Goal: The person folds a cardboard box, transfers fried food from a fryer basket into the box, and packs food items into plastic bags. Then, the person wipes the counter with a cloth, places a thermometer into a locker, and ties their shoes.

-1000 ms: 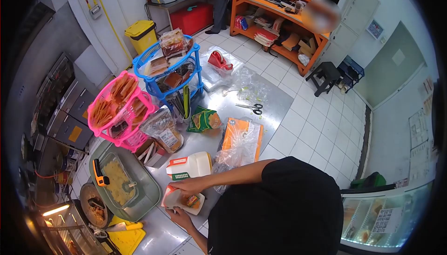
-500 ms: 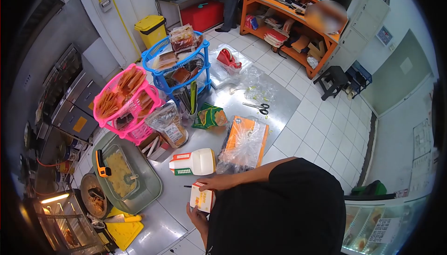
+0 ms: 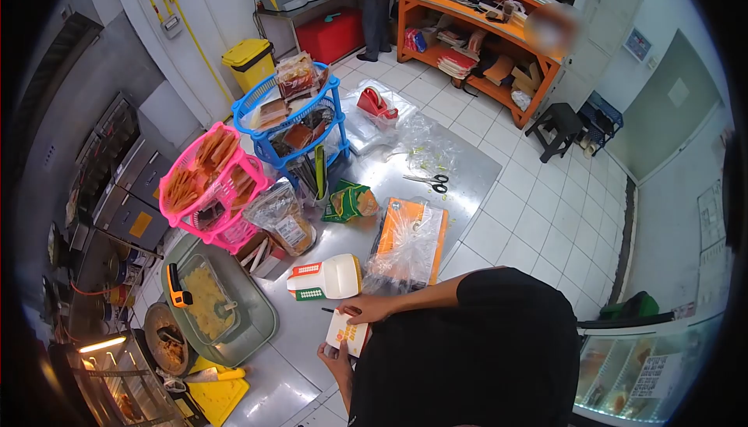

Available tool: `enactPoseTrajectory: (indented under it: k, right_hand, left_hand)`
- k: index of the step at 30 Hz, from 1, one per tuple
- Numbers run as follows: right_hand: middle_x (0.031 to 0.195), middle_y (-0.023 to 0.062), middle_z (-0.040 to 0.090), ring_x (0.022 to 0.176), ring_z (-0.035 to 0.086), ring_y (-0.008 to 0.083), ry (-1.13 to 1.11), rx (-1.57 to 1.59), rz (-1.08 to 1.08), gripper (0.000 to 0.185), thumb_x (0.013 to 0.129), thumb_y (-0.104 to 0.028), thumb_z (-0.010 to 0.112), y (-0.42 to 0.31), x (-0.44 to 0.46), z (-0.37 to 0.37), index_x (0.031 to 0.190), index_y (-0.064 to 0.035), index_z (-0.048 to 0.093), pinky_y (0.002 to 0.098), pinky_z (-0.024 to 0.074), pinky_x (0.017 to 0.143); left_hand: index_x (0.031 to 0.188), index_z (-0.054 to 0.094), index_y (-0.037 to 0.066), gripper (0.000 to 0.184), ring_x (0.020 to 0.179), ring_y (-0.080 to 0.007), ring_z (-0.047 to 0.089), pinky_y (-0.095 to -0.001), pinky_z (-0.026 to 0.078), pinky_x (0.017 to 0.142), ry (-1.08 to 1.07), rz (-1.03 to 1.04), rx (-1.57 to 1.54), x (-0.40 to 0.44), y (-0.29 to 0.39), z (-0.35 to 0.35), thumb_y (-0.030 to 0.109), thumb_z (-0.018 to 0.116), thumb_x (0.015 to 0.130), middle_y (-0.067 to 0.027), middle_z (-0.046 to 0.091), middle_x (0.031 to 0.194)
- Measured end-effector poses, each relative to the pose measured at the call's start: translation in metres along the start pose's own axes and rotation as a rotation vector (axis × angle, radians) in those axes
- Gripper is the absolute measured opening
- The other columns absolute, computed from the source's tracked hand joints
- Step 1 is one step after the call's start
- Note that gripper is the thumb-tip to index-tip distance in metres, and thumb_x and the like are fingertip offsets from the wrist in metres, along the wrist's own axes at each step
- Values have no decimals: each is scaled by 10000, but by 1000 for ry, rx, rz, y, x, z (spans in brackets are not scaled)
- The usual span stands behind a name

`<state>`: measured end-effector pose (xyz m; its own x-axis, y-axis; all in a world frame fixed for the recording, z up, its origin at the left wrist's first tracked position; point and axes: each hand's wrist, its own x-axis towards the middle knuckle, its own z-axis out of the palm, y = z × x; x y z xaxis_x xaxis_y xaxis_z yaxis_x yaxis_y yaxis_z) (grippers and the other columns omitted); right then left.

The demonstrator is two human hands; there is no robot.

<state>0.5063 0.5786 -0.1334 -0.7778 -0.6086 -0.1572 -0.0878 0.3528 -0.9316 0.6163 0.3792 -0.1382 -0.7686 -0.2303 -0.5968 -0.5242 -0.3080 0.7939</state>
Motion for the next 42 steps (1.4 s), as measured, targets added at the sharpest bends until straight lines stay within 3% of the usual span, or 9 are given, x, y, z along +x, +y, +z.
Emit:
enactPoseTrajectory:
  k: [4,6,10,16,25,30,37,39,42]
  right_hand:
    - [892,96,599,817,593,168,57,310,318,449,798,-272,755,12,-8,6,1066,2,521,291,490,684]
    - [822,51,590,730,568,110,-19,419,404,443,789,-319,775,22,-9,2,1006,-14,538,253,459,600]
    - [784,31,580,705,542,88,-233,605,444,426,775,-337,794,30,-17,-10,963,-38,557,227,422,577]
    - [764,9,570,656,524,91,-398,570,431,395,818,-434,734,43,-14,-15,840,-71,581,228,405,572]
    - [933,39,621,880,633,125,-246,854,509,397,881,-418,654,23,-14,-5,1029,-54,602,257,531,797]
    - [1098,78,650,940,638,141,-332,1131,563,493,898,-409,627,49,-4,10,1200,-23,570,280,533,847]
    - [1033,78,661,871,665,150,-344,846,580,517,898,-432,624,46,4,10,1204,-28,527,293,552,799]
    - [1022,97,658,841,671,164,-139,461,520,555,888,-442,638,48,8,15,1250,-71,440,327,569,749]
    - [1014,101,652,808,661,177,-76,541,397,548,884,-400,662,83,17,34,1267,-121,386,326,573,671]
  left_hand:
    - [1314,264,25,638,1003,-252,586,-362,539,823,6,-57,-74,8,-13,-5,62,694,844,-191,535,1142]
    - [1310,277,17,648,980,-257,596,-375,544,810,-199,-100,-179,23,-34,-19,51,708,827,-188,534,1158]
    - [1322,294,3,661,950,-256,613,-370,541,811,-178,-108,-107,21,-40,-30,67,716,817,-174,558,1124]
    - [1208,428,12,428,848,-177,631,-288,522,727,-367,-237,70,17,-33,-41,139,666,876,-135,602,1005]
    - [1123,500,25,352,831,-149,600,-258,495,744,-287,-127,-62,17,-39,-24,191,681,871,-77,608,1021]
    - [1166,500,22,341,1056,-177,587,-281,498,888,-147,-144,-615,31,-53,-15,186,642,902,-104,599,1150]
    - [1178,487,22,315,1082,-192,584,-309,486,951,-127,24,-700,20,-59,-13,184,601,932,-121,587,1170]
    - [1138,484,22,253,1081,-221,583,-344,487,956,-170,105,-500,18,-50,-13,171,569,951,-132,578,1158]
    - [1111,471,-7,242,1069,-232,569,-369,480,939,-151,67,-307,28,-52,-28,184,527,972,-132,558,1121]
